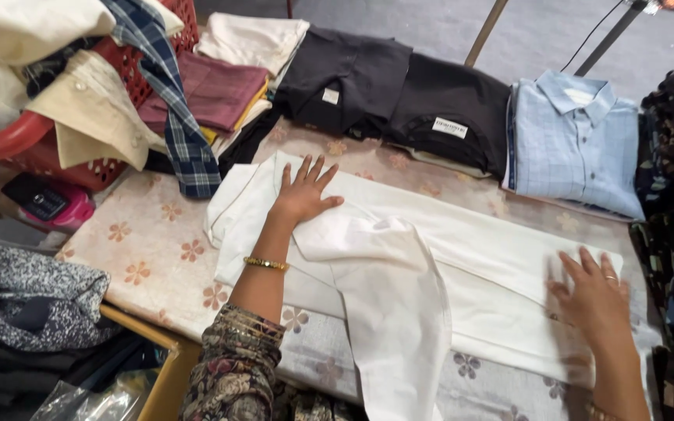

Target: Folding a white collared shirt on a table in a garment workshop.

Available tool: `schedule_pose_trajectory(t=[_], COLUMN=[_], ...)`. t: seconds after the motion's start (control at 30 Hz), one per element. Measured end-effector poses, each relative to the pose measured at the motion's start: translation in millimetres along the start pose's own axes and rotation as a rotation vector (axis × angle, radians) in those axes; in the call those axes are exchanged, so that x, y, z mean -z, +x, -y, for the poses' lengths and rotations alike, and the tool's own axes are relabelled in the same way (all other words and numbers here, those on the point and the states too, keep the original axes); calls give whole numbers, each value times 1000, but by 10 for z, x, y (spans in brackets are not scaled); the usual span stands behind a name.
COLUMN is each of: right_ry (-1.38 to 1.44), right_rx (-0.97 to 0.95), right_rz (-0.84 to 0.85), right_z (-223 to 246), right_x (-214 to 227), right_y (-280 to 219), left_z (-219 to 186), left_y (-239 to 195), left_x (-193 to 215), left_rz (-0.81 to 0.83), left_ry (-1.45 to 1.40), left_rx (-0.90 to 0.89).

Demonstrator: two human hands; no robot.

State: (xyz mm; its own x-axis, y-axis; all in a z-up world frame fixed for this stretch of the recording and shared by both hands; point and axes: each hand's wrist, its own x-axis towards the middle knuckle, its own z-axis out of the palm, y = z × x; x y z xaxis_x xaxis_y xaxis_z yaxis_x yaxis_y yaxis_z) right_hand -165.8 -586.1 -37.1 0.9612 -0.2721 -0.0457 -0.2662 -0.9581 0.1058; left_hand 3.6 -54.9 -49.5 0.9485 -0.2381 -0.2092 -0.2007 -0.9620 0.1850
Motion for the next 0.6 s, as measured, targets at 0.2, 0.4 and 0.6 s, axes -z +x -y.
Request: schedule_pose_trajectory(t=[0.2, 0.4, 0.6], right_ry=[212, 107, 149], right_rx=[1139, 1249, 1124], right_rz=[354, 491, 239], right_z=[1357, 1581, 1559], right_x=[251, -325, -827], right_y=[-1705, -2209, -2282], left_z=[-7, -13, -1], left_y=[-5, -23, -13], left_x=[-23, 8, -16], left_rz=[-26, -27, -36], left_ry=[-9, -20, -32], left_rx=[-3, 0, -5])
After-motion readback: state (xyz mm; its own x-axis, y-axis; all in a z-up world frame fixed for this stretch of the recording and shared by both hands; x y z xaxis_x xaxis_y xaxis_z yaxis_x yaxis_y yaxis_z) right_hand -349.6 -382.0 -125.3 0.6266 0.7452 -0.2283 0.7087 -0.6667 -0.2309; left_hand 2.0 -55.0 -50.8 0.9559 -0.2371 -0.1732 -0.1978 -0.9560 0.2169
